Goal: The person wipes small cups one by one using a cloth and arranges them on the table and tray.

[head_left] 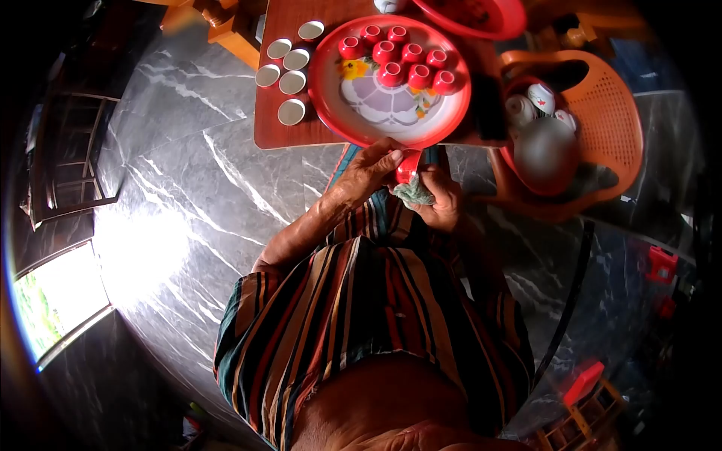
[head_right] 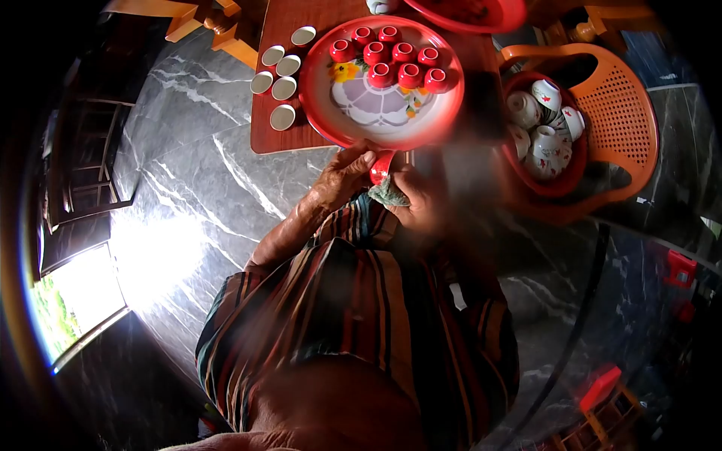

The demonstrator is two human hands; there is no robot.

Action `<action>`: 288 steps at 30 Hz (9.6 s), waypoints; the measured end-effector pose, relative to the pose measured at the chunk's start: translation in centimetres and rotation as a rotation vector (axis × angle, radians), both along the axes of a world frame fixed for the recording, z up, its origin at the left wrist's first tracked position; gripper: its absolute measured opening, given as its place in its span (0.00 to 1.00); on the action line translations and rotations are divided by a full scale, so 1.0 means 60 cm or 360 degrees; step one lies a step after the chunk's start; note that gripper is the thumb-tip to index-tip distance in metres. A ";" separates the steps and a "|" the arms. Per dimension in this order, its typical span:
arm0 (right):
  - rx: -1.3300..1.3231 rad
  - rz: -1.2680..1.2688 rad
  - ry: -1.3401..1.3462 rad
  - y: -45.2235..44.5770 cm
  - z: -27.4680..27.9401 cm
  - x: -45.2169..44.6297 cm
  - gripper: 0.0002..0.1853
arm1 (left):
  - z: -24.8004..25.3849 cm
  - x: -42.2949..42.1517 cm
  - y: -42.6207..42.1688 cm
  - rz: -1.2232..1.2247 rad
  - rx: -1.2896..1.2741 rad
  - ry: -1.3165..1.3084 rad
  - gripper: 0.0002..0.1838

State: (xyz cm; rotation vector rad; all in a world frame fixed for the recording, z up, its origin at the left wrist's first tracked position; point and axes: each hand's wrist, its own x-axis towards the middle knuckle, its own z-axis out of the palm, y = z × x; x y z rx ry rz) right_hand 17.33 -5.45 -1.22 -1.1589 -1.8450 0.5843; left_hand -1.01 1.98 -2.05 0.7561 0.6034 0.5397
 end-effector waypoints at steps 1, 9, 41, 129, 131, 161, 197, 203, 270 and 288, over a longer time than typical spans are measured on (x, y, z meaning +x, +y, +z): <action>0.0011 -0.0044 -0.0018 -0.001 -0.002 -0.003 0.16 | 0.001 -0.003 -0.001 -0.0012 0.0034 0.0077 0.22; -0.1282 0.0004 0.1582 0.022 0.059 -0.008 0.07 | 0.022 -0.002 -0.019 0.0265 0.0885 0.0095 0.23; -0.1370 -0.0214 0.1693 0.024 0.017 -0.002 0.21 | 0.039 -0.016 -0.013 0.0188 0.2262 0.0801 0.27; -0.1332 -0.0363 0.2173 -0.005 -0.301 0.029 0.14 | -0.097 -0.049 0.143 0.0983 0.1815 0.1520 0.34; -0.1330 -0.0344 0.2120 -0.023 -0.313 0.036 0.16 | -0.132 -0.037 0.162 0.0870 0.1986 0.1698 0.36; -0.1637 -0.0416 0.2281 -0.052 -0.116 0.007 0.16 | -0.171 0.122 0.275 0.0019 0.2738 0.2117 0.26; -0.0390 -0.0633 0.0845 0.048 -0.019 -0.014 0.05 | 0.044 0.023 0.012 0.0049 0.0913 0.0131 0.33; -0.0019 -0.0614 0.0202 0.039 0.027 0.001 0.20 | 0.063 0.010 0.006 -0.0019 0.0839 0.0355 0.29; 0.0550 0.0009 -0.0453 0.037 0.021 0.017 0.21 | 0.034 -0.016 0.006 -0.0505 0.0665 0.0386 0.28; -0.0900 0.0059 0.1111 0.015 -0.098 0.019 0.23 | 0.031 -0.003 -0.013 -0.0027 0.1568 0.0818 0.27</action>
